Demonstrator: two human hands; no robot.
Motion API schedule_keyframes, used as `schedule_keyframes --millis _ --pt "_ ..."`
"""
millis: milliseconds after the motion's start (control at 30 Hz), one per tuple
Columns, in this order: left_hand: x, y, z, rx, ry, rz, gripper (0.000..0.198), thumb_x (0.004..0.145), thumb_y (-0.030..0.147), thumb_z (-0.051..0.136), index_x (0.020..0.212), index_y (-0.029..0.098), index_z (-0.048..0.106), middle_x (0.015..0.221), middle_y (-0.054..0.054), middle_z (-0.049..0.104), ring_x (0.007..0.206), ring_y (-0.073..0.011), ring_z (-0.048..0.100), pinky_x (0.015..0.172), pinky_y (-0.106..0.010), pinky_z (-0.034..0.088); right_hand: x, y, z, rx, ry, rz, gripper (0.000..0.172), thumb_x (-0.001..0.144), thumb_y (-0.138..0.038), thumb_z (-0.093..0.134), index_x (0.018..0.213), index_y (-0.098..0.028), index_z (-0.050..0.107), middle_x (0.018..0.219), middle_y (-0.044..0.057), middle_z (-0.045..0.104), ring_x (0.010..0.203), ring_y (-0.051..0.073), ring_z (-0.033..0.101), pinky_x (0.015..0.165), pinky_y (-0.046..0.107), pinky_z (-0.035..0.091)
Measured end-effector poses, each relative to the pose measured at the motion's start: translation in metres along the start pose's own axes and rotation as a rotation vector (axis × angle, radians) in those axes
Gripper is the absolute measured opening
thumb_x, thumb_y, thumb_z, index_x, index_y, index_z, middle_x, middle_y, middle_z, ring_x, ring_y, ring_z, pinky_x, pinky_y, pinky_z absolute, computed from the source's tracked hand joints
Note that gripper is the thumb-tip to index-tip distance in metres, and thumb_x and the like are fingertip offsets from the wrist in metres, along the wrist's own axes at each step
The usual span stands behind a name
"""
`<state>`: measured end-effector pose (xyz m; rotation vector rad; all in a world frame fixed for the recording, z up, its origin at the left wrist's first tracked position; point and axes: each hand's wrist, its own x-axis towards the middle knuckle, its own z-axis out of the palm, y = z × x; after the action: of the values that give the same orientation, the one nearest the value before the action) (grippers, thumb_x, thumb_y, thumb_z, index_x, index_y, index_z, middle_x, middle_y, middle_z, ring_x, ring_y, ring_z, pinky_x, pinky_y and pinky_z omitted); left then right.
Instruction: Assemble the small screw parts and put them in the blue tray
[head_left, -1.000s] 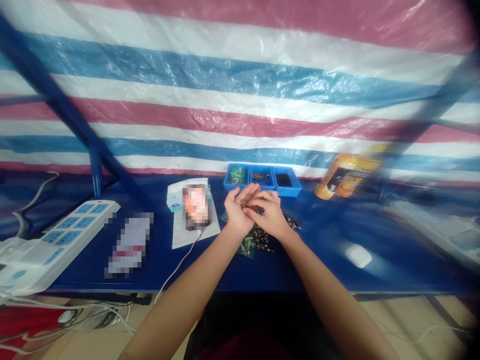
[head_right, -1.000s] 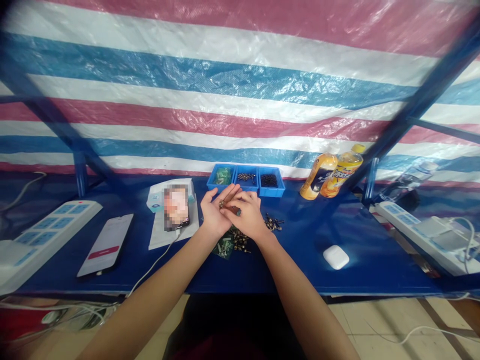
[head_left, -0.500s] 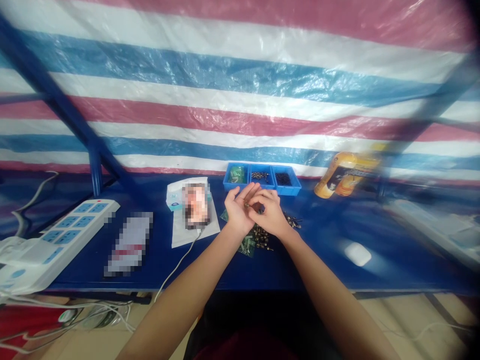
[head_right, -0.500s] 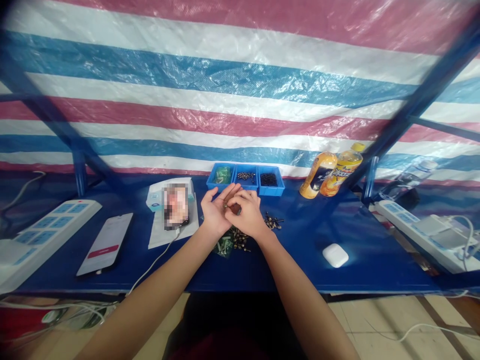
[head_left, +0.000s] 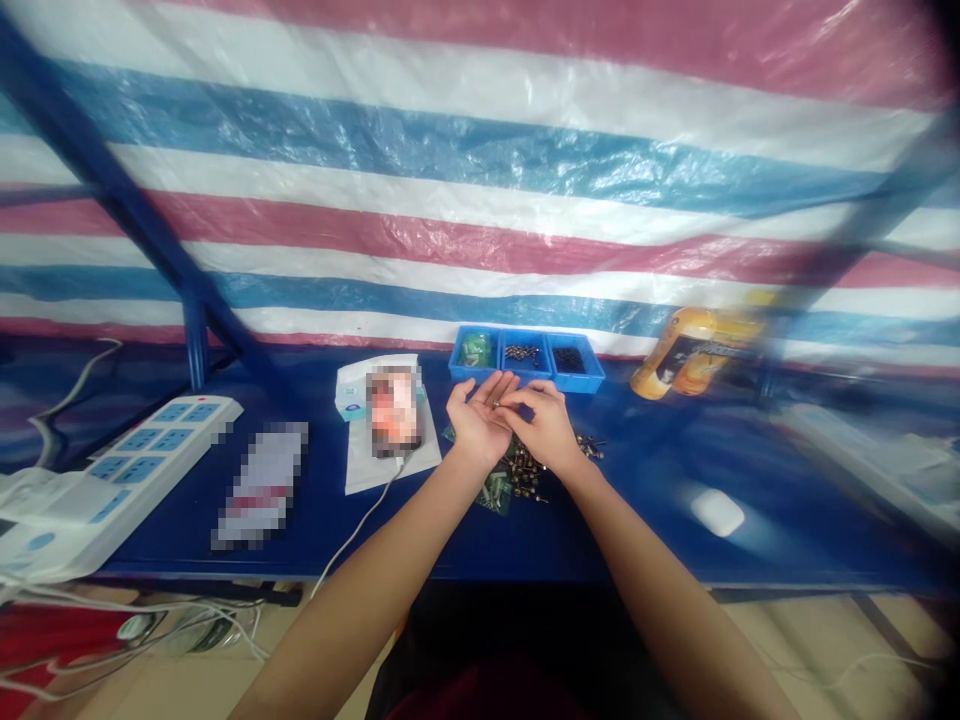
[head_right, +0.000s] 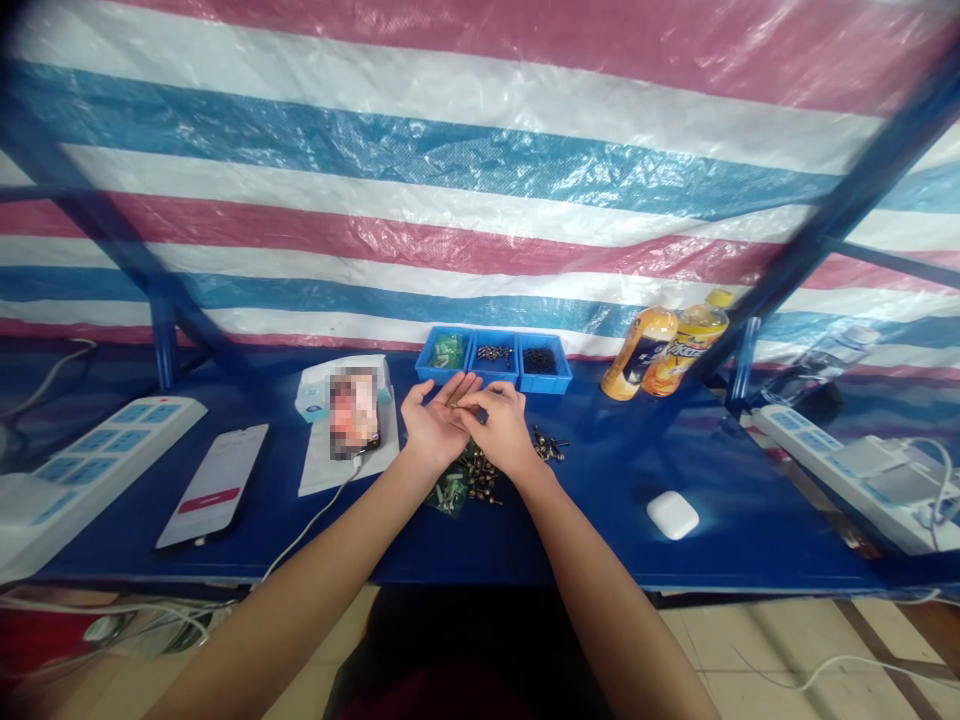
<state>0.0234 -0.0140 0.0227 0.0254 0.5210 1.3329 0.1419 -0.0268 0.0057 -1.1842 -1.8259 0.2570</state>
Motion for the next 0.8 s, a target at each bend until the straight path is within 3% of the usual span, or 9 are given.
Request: schedule_keyframes --millis 400,800 --pt "-0.007 0.003 0.007 0.039 -0.047 0.042 0.044 0.080 0.032 0.057 0.117 0.009 0.067 0.115 -0.020 0.071 0.115 -0.0327 0.066 0.094 -0.040 0.056 -0.001 -0.004 0.000 0.056 0.034 -0.028 0.007 0.080 -0.022 0.073 0.079 -0.029 0.074 0.086 0.000 0.077 0.102 0.027 0.057 0.094 0.048 0.042" --pt "-0.008 -0.004 0.006 0.047 -0.054 0.005 0.032 0.081 0.033 0.058 0.104 0.013 0.064 0.112 -0.021 0.070 0.112 -0.0345 0.067 0.092 -0.047 0.055 -0.001 -0.010 -0.001 0.142 0.016 -0.037 0.006 0.083 -0.023 0.069 0.080 -0.027 0.073 0.085 0.000 0.077 0.080 0.021 0.068 0.086 0.040 0.049"
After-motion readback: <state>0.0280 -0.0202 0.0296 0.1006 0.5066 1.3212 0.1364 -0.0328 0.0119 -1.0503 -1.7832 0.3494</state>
